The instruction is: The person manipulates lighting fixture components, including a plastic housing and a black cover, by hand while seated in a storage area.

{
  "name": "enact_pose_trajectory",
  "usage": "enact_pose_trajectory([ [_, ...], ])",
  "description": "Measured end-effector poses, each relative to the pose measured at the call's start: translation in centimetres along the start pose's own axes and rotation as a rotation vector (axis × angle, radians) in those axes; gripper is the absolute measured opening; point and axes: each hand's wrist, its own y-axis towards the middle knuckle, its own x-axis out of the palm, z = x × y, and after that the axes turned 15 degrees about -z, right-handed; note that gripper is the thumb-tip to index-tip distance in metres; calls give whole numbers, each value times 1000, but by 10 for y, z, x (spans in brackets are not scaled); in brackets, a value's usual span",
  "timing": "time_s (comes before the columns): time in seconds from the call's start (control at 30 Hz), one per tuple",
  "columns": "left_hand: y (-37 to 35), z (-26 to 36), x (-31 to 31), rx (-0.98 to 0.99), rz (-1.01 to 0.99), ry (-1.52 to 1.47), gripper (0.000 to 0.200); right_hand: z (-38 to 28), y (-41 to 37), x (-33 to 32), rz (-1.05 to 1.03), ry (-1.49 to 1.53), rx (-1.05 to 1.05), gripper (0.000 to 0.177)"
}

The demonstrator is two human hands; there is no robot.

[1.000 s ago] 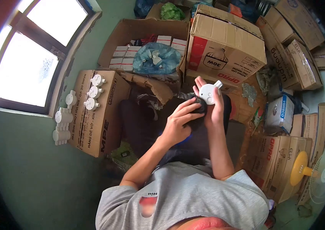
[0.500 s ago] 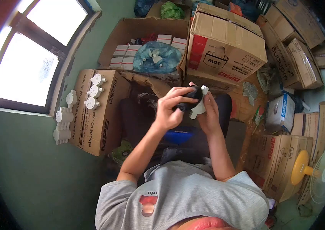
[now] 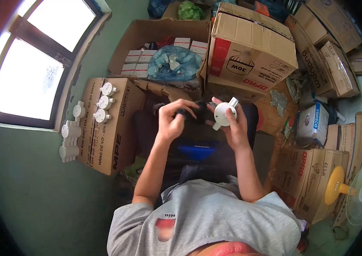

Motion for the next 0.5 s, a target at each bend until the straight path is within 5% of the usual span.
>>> enact_pose_trajectory([
  [0.13, 6, 27, 7, 119, 92, 164, 41, -1, 5, -6, -44, -382, 254, 22],
  [0.2, 14, 45, 21, 290, -172, 429, 48, 8, 4, -3, -89, -534, 311, 24],
  [0.23, 13, 41, 25, 341, -258, 613, 56, 13, 4, 1, -79, -694, 104, 26],
  [0.27, 14, 35, 22, 336, -251, 614, 56, 16, 3, 5, -71, -846, -107, 28],
  [0.5, 32, 18, -2, 221, 29, 596, 60, 3, -1, 3, -33, -1064, 147, 28],
])
